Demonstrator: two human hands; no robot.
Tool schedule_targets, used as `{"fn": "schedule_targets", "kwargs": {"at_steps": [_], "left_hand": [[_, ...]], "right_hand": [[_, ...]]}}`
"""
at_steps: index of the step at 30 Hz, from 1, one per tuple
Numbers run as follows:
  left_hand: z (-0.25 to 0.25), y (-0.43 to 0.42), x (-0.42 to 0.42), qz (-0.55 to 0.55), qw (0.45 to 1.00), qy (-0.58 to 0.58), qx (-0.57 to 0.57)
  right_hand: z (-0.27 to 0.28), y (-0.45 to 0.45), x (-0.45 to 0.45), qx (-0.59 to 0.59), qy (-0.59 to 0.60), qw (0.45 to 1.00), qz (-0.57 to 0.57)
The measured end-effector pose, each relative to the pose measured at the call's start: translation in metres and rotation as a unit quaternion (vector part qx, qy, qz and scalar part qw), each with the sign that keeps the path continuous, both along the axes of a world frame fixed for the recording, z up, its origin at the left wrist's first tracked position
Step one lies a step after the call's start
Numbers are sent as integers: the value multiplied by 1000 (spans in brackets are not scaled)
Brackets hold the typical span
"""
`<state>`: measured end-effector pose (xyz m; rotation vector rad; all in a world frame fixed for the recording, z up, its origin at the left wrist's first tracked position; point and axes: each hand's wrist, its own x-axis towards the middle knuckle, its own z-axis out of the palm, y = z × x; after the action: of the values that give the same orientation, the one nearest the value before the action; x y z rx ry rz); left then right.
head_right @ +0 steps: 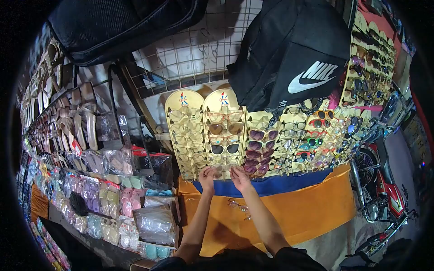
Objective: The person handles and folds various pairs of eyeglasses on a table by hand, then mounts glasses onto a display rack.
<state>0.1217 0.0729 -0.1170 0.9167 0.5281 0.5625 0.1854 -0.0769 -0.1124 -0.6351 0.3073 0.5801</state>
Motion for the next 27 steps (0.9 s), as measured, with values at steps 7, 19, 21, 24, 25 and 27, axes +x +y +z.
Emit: {"fn": "schedule_targets", "kwargs": {"at_steps": [7, 19, 21, 24, 25, 27], "left_hand": [[-31, -1, 22, 55, 995, -44, 76], [-72, -42, -126, -34, 997, 17, 60], [-82, -55, -180, -51, 994, 88, 49], [-113, -70, -262, -59, 981, 182, 32], [-116, -74, -282, -56, 980, 187, 36], [-119, -82, -323, -37, 972, 230, 23]], "right_hand": [[-18, 9, 9, -4, -2, 1000, -14], [-116, -103, -100, -641, -292, 669, 239], [-112, -129, -140, -678, -359, 577, 280], [-97, -153, -169, -708, -400, 461, 356], [-98, -162, -177, -712, -379, 440, 395], [-138, -174, -183, -712, -420, 421, 373]]}}
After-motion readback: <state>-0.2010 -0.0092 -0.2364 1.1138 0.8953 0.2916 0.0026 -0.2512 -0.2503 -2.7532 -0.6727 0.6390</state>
